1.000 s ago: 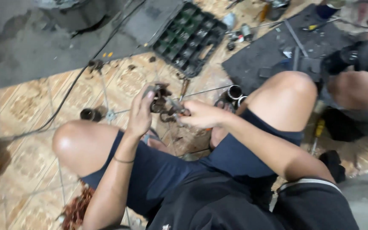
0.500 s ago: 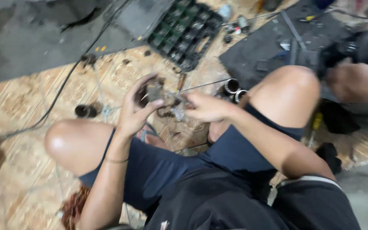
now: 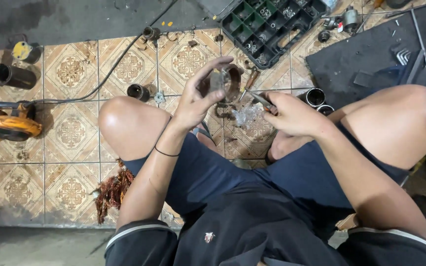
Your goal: The person sits on the floor and uses pliers to scrape and clean a small, dark, circular metal part. They repeatedly rotate the part and scrape its inner and outer surfaces to remove debris.
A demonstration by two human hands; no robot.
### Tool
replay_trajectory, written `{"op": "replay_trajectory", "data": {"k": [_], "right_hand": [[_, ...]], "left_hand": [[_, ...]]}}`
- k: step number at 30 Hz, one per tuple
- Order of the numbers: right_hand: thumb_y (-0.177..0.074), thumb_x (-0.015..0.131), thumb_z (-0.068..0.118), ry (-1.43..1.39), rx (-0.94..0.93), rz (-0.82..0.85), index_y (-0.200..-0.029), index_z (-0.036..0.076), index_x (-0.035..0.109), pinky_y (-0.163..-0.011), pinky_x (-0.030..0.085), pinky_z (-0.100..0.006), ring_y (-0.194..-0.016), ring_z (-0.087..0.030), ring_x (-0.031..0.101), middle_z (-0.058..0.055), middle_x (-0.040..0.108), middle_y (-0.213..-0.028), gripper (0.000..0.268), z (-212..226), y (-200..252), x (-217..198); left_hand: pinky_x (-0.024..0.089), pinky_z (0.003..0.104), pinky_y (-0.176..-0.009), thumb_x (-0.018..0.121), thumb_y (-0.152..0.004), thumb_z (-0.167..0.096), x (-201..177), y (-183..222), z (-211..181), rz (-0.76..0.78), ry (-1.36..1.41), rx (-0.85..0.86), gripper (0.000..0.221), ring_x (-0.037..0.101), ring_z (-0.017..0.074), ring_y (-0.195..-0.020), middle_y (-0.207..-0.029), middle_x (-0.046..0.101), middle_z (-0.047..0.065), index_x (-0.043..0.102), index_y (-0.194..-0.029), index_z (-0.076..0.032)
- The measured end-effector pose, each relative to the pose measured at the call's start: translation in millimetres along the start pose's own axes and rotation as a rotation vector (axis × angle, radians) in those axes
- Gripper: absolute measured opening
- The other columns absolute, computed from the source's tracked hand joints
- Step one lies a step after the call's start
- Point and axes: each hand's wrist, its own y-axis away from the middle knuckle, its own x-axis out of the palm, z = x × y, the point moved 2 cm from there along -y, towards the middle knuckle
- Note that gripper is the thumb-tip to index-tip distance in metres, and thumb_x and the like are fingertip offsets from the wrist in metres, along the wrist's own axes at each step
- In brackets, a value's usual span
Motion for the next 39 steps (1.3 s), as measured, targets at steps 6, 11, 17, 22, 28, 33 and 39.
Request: {"op": "replay_trajectory", "data": {"k": [6,11,17,22,28,33,39], "right_hand": [[-0.086,0.065,0.023,0.297,-0.038,-0.149,-0.107,0.002,0.062,-0.077,0.056,-0.059,-0.105,-0.047,0.065,-0.021,0.066,-0.097,0.03,-18,-5,7],[-0.084,0.067,0.023,0.332,-0.04,-0.124,-0.106,0.002,0.061,-0.079,0.056,-0.058,-0.108,-0.044,0.065,-0.019,0.066,-0.098,0.031,-5,-1,10],[-0.087,0.065,0.017,0.246,-0.06,-0.084,-0.104,-0.003,0.063,-0.08,0.056,-0.059,-0.105,-0.049,0.066,-0.023,0.068,-0.097,0.026,19,4,-1],[-0.089,0.064,0.019,0.139,-0.031,-0.071,-0.102,-0.004,0.061,-0.079,0.054,-0.062,-0.104,-0.052,0.064,-0.028,0.065,-0.096,0.027,25,8,-2],[-0.087,0.066,0.02,0.272,-0.082,-0.212,-0.111,0.003,0.062,-0.083,0.052,-0.058,-0.105,-0.043,0.065,-0.016,0.065,-0.098,0.03,21,7,5],[-0.081,0.075,0.015,0.498,-0.077,-0.482,-0.122,0.008,0.061,-0.096,0.044,-0.054,-0.11,-0.033,0.055,-0.009,0.055,-0.105,0.044,29,10,0],[-0.091,0.072,0.014,0.641,-0.076,-0.503,-0.124,0.003,0.067,-0.104,0.037,-0.049,-0.113,-0.026,0.049,-0.011,0.057,-0.107,0.036,38,-6,3]], "left_hand": [[0.038,0.057,-0.116,0.082,-0.09,-0.031,3,2,-2,0.018,-0.019,0.008,0.069,0.048,0.0354,-0.138,-0.144,0.057,0.015,0.053,-0.147,-0.009],[0.032,0.063,-0.118,0.083,-0.089,-0.029,7,2,-11,0.04,-0.003,0.022,0.069,0.046,0.0367,-0.14,-0.145,0.056,0.016,0.052,-0.148,-0.009],[0.035,0.056,-0.119,0.083,-0.088,-0.038,5,3,-6,0.032,0.109,0.017,0.075,0.05,0.0284,-0.138,-0.146,0.055,0.014,0.051,-0.148,-0.007],[0.037,0.054,-0.121,0.075,-0.093,-0.053,12,6,-1,-0.006,0.236,0.02,0.079,0.051,0.028,-0.135,-0.142,0.055,0.017,0.048,-0.148,-0.002],[0.056,0.049,-0.106,0.057,-0.102,-0.049,2,8,20,-0.12,0.605,-0.16,0.072,0.064,0.0382,-0.124,-0.132,0.063,0.029,0.037,-0.15,0.0],[0.057,0.05,-0.104,0.045,-0.106,-0.05,9,8,11,-0.213,0.599,-0.258,0.065,0.069,0.0354,-0.115,-0.125,0.067,0.029,0.043,-0.145,0.002],[0.06,0.054,-0.097,0.05,-0.101,-0.057,1,11,27,-0.309,0.48,-0.424,0.069,0.074,0.0354,-0.105,-0.116,0.071,0.024,0.052,-0.14,0.0]]}}
